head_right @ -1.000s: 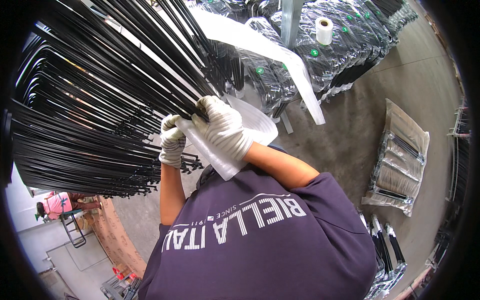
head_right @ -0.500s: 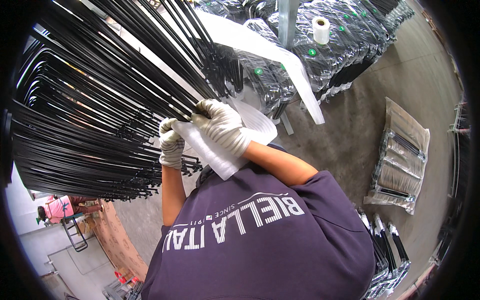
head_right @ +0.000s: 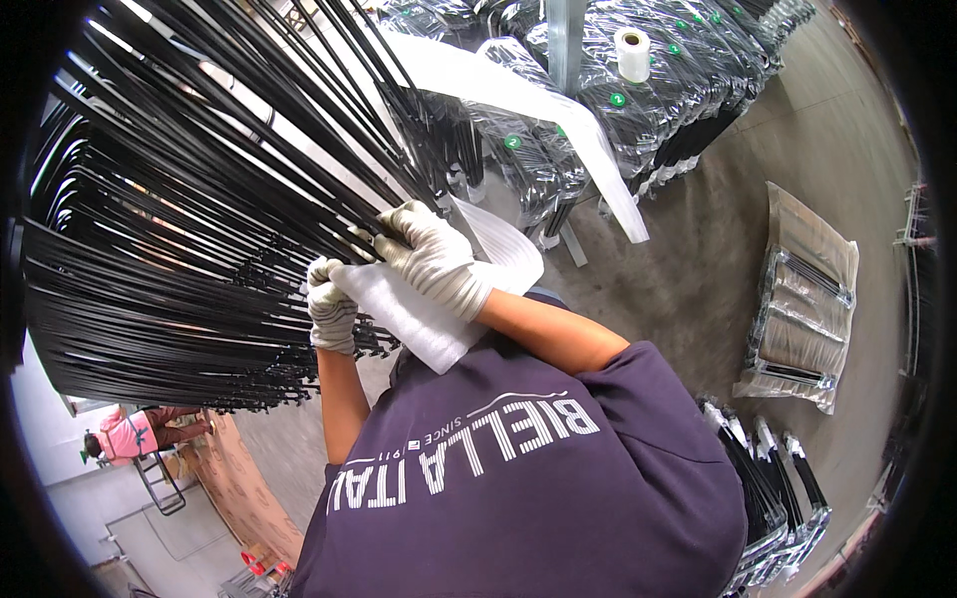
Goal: The person wraps a protective white sheet around several black metal frames hanging from a rack and secures the bundle by wrapping the ends together.
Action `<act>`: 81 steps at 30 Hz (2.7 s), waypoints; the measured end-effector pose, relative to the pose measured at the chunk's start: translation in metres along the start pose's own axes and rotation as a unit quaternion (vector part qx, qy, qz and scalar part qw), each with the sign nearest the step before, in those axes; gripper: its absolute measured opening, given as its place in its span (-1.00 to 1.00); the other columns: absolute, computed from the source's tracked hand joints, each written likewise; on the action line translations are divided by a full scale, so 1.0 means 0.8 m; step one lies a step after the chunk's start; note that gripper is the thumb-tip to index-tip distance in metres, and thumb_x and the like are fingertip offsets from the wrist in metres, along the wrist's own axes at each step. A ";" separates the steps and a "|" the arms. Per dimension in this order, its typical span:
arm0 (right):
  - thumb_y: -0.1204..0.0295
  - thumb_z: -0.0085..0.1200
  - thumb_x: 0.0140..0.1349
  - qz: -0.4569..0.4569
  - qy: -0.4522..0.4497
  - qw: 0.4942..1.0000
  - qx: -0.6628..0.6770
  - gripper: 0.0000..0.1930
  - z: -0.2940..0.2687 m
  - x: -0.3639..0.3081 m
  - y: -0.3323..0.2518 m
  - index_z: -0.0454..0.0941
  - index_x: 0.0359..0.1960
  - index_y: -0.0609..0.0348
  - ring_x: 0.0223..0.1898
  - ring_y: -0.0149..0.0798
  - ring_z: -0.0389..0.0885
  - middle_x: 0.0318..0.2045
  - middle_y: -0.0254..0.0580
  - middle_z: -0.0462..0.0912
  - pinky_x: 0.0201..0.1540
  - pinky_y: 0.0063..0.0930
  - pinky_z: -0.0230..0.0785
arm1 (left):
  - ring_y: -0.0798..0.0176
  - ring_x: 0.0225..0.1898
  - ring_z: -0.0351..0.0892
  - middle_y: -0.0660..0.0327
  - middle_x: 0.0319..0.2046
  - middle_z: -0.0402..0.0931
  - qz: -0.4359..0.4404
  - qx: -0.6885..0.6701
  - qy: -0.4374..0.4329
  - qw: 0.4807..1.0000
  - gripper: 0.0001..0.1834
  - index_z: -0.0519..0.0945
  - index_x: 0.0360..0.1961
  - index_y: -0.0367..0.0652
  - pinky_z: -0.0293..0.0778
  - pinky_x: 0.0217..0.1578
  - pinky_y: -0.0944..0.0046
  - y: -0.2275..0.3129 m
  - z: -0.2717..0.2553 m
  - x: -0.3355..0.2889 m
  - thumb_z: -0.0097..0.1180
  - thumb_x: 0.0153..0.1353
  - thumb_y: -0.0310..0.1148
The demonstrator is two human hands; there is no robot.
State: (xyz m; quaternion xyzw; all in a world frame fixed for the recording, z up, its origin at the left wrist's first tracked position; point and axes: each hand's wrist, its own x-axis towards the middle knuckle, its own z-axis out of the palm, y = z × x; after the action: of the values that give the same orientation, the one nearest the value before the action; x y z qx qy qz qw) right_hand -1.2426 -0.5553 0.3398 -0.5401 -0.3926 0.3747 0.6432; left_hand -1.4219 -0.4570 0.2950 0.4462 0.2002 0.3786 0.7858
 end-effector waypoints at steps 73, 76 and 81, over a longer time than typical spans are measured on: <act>0.24 0.05 0.04 0.348 -0.162 0.842 -0.380 -0.64 -0.100 -0.101 0.202 0.50 -0.16 0.18 -0.18 -0.12 0.54 -0.25 -0.05 0.59 -0.13 -0.38 0.34 | 0.53 -0.47 0.32 0.41 -0.52 0.43 -0.256 0.464 0.061 0.846 -0.78 0.50 -0.37 -0.24 0.29 -0.41 0.48 -0.207 -0.115 -0.089 0.22 -0.02 -0.39; 0.30 -0.04 0.06 0.319 -0.132 0.845 -0.409 -0.64 -0.104 -0.101 0.255 0.47 -0.08 0.12 -0.13 -0.07 0.52 -0.20 -0.06 0.57 -0.04 -0.36 0.32 | 0.49 -0.42 0.35 0.36 -0.47 0.45 -0.202 0.466 0.046 0.860 -0.79 0.47 -0.33 -0.27 0.31 -0.38 0.46 -0.231 -0.123 -0.063 0.17 -0.01 -0.44; 0.16 -0.01 0.08 0.336 -0.138 0.831 -0.420 -0.59 -0.078 -0.082 0.237 0.46 -0.08 0.08 -0.14 -0.11 0.53 -0.19 -0.12 0.58 -0.06 -0.39 0.32 | 0.32 -0.15 0.51 0.23 -0.21 0.55 -0.191 0.454 -0.005 0.870 -0.62 0.51 -0.10 -0.02 0.38 -0.13 0.37 -0.210 -0.110 -0.039 0.08 -0.01 -0.54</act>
State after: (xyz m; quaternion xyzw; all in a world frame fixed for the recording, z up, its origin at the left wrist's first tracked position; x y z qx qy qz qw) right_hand -1.2237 -0.6137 0.1392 -0.7995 -0.3916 0.4372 0.1275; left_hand -1.4295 -0.4856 0.1054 0.7083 0.4277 0.0865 0.5549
